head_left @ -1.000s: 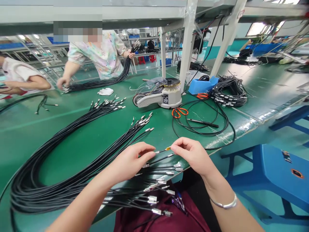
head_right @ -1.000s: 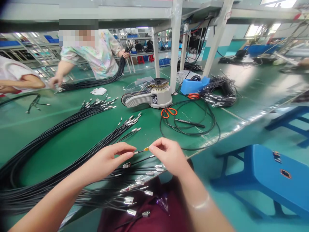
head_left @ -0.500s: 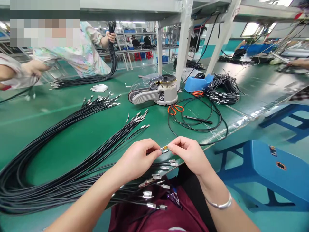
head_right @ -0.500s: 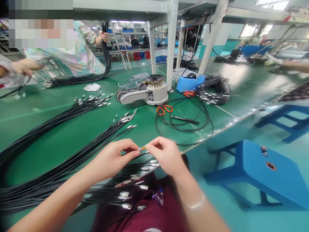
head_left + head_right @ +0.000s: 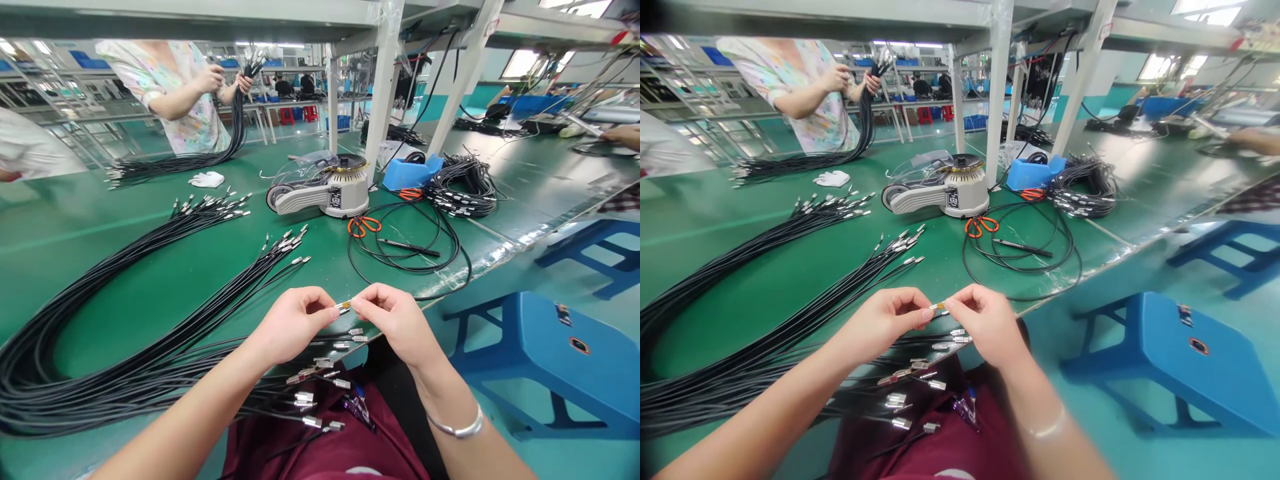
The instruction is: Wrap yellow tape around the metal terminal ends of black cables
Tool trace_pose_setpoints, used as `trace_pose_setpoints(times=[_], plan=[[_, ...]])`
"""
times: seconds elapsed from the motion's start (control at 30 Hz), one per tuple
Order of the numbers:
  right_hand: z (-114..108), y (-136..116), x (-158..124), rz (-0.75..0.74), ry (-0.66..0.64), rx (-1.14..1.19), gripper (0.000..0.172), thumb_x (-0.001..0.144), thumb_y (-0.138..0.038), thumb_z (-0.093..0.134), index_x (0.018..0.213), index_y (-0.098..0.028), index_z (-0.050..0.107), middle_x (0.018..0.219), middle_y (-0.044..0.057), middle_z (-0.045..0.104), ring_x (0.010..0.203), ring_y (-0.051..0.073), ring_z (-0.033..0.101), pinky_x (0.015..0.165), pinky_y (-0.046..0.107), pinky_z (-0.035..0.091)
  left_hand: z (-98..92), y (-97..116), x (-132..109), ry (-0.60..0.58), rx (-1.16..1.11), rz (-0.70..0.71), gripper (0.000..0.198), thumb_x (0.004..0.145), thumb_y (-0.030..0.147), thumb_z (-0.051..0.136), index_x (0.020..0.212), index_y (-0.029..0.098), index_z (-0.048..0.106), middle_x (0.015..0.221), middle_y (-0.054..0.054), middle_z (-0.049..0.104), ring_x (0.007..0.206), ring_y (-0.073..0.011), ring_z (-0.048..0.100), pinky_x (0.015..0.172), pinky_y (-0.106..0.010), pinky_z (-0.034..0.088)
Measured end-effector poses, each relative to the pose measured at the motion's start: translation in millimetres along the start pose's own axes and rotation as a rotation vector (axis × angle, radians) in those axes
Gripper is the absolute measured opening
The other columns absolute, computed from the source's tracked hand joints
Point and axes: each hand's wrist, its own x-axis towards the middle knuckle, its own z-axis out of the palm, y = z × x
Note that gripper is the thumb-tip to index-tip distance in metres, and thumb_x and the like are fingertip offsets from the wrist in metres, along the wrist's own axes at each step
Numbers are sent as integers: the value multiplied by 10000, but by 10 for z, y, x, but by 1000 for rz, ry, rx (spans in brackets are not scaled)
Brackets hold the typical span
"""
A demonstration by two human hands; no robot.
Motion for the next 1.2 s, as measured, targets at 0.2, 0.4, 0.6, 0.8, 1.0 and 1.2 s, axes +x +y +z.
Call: trace_pose_setpoints(times=[0.2,0.4,0.6,0.8,1.0,1.2], plan=[[34,-1,-20,-14,-18,1,187,759,-325,654,708,-147,627,634,-18,584,613,117,500,600,246,405,-4,15,-23,-70,-134,-10,220,706,345,647,698,125,629,613,11,583,584,-108,492,595,-240,380],[-99,-42,28,9,-105,-61,176,755,-322,661,716,-152,640,673,-1,616,638,127,524,629,261,423,33,51,5,-49,67,7,231,746,374,603,734,145,629,603,26,546,577,-113,466,550,-236,353],[-204,13,98,38,-181,-89,192,778,-346,646,739,-158,639,674,5,616,643,133,535,640,274,431,30,61,1,-105,176,22,251,786,400,547,803,165,633,613,43,520,554,-105,425,517,-225,330],[-131,23,74,56,-169,-97,208,783,-357,635,740,-154,624,675,-4,601,627,123,522,609,259,421,5,38,1,-191,293,67,302,837,393,464,768,168,654,645,22,574,606,-127,483,577,-236,364],[-58,44,26,40,-148,-84,197,786,-343,623,762,-147,627,689,-2,599,635,125,524,615,261,426,78,8,27,-70,328,103,282,822,331,468,710,163,666,584,26,541,571,-127,471,533,-228,333],[-85,113,-4,78,-169,-79,193,795,-343,614,743,-157,609,666,-9,584,638,134,523,618,260,426,148,10,-56,-40,419,197,282,837,282,469,665,179,667,618,9,609,586,-131,517,560,-221,357]])
